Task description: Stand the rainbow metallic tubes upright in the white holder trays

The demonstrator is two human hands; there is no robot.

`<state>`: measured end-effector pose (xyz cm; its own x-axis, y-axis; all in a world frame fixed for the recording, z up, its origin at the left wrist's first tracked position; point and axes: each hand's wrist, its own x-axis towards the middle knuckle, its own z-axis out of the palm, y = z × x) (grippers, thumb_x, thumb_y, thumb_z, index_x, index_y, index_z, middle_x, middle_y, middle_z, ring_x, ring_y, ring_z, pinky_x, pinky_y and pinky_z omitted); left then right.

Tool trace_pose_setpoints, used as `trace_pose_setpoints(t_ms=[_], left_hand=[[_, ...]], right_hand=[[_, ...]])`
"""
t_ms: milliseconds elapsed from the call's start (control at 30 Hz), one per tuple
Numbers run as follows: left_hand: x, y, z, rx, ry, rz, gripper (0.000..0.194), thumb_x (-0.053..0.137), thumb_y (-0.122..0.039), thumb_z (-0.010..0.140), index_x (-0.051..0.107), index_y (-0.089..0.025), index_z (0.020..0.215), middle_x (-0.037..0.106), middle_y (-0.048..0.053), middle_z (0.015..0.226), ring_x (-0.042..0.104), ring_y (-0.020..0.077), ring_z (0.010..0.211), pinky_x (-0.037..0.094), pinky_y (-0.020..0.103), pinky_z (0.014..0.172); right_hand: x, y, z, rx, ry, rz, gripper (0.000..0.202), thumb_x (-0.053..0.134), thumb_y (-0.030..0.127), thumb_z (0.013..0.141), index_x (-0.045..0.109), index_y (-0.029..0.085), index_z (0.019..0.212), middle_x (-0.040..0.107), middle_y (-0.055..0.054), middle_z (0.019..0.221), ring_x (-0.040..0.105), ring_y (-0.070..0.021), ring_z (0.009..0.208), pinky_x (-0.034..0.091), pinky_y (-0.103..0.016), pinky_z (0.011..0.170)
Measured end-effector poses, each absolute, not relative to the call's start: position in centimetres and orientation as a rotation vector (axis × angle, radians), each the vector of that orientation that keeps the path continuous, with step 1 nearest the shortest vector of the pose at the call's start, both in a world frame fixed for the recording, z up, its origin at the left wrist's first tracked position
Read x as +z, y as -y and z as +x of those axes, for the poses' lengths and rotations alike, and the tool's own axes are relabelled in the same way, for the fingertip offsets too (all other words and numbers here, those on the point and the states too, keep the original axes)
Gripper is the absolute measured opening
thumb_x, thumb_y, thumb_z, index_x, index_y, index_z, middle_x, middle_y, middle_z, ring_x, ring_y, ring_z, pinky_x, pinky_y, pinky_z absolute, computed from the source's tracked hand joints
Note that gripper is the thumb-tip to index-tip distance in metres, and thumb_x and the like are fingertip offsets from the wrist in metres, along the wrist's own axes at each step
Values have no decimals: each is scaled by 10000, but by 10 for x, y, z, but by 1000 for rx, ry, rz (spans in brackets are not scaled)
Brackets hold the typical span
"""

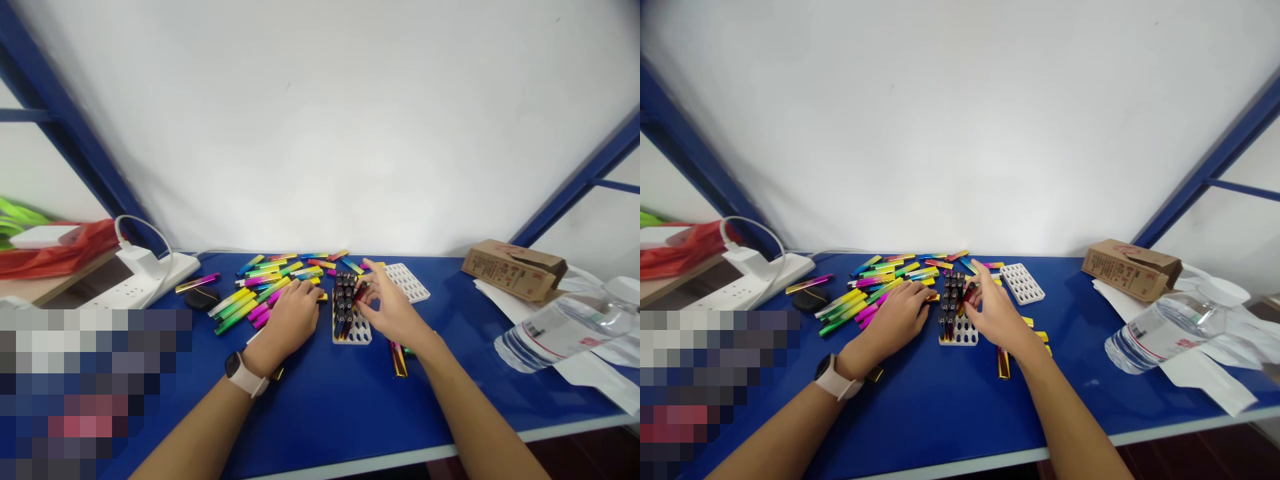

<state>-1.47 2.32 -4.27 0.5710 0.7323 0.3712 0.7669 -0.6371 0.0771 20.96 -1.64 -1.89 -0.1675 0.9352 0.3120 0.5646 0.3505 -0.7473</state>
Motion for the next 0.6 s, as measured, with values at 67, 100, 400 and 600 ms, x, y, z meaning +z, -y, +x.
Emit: trace_pose_setpoints(t_ms=[67, 100, 400, 600], left_hand=[[-43, -24, -15, -566, 1296, -2698, 281, 479, -139, 945, 678, -144, 1142, 651, 138, 1061, 576, 288, 1005, 491, 448, 914], [-43, -24, -14, -561, 1299, -2694, 280, 480, -138, 946, 680, -141, 1142, 651, 135, 1054, 576, 286, 1003, 490, 445, 917], [-43, -23, -14, -557, 1296, -2681, 277, 479, -141, 953, 685, -135, 1138, 655, 137, 1031, 579, 284, 999, 491, 442, 913], [-47, -26, -15, -577, 1275, -2668, 280, 473, -139, 962, 683, -146, 1147, 650, 128, 1014, 573, 276, 967, 490, 439, 892]], right_hand=[[-19, 17, 210, 575, 1872, -1308, 822, 589, 129, 834, 211, 240, 1556, 629, -119, 1183, 659, -189, 818, 585, -398, 784], [-19, 17, 210, 559, 1883, -1301, 827, 586, 123, 835, 207, 243, 1560, 634, -119, 1184, 659, -192, 827, 582, -399, 791], [-18, 18, 208, 398, 1952, -1306, 803, 546, 140, 882, 192, 277, 1590, 663, -124, 1304, 650, -218, 851, 568, -431, 823], [-13, 22, 208, 392, 1964, -1318, 686, 517, 171, 911, 294, 262, 1553, 674, -124, 1291, 666, -217, 878, 560, -424, 830]])
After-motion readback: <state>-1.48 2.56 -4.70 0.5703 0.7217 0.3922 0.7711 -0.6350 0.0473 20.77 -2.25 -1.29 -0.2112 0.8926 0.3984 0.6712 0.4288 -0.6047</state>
